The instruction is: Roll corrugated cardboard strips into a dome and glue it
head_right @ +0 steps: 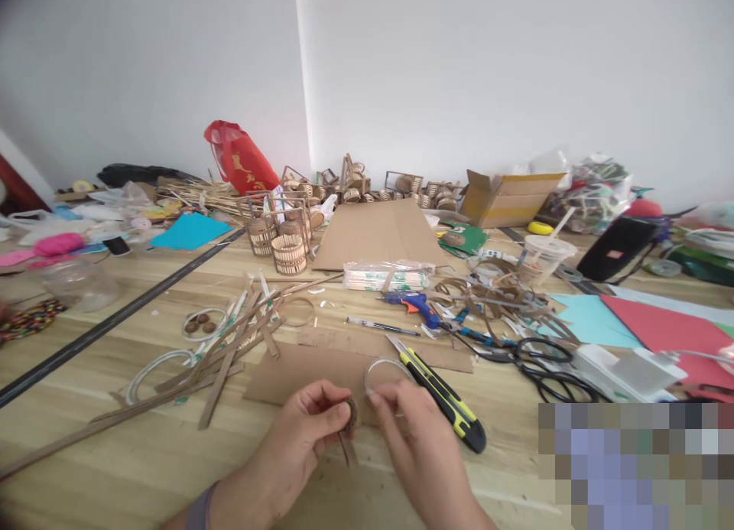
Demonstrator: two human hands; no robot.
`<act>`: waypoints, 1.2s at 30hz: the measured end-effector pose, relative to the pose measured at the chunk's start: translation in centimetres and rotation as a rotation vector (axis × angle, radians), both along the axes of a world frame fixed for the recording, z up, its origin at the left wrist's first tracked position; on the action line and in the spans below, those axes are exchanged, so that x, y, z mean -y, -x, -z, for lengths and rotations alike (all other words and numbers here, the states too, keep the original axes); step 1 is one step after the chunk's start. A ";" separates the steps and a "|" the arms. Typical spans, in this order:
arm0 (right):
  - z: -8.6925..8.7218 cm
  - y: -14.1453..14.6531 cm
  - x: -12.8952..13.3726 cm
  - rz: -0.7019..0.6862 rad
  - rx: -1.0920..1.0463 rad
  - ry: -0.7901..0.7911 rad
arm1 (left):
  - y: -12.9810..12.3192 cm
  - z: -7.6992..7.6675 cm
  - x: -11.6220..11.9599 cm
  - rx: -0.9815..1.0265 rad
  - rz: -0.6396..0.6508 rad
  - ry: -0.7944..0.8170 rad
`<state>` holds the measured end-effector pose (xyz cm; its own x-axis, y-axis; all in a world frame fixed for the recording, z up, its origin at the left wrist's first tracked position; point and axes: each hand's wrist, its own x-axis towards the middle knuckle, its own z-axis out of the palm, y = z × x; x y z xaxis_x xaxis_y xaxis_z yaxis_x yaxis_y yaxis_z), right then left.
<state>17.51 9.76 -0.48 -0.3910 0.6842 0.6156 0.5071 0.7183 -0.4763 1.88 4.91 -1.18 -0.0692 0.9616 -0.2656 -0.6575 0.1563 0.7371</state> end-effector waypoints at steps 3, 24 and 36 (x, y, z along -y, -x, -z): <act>0.1 -0.3 -0.7 0.055 -0.006 0.014 | 0.1 -0.3 0.0 0.034 0.014 -0.031; 1.0 1.1 1.5 -0.193 0.148 -0.348 | 1.0 -0.6 -0.5 0.034 -0.094 0.001; 0.2 1.4 1.9 -0.303 0.248 -0.446 | 1.9 -0.5 -0.7 0.088 -0.059 0.054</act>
<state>16.07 7.88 -0.65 -0.6975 0.2157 0.6833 0.3059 0.9520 0.0117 -0.02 5.65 -0.67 -0.0991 0.9406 -0.3247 -0.7287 0.1536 0.6673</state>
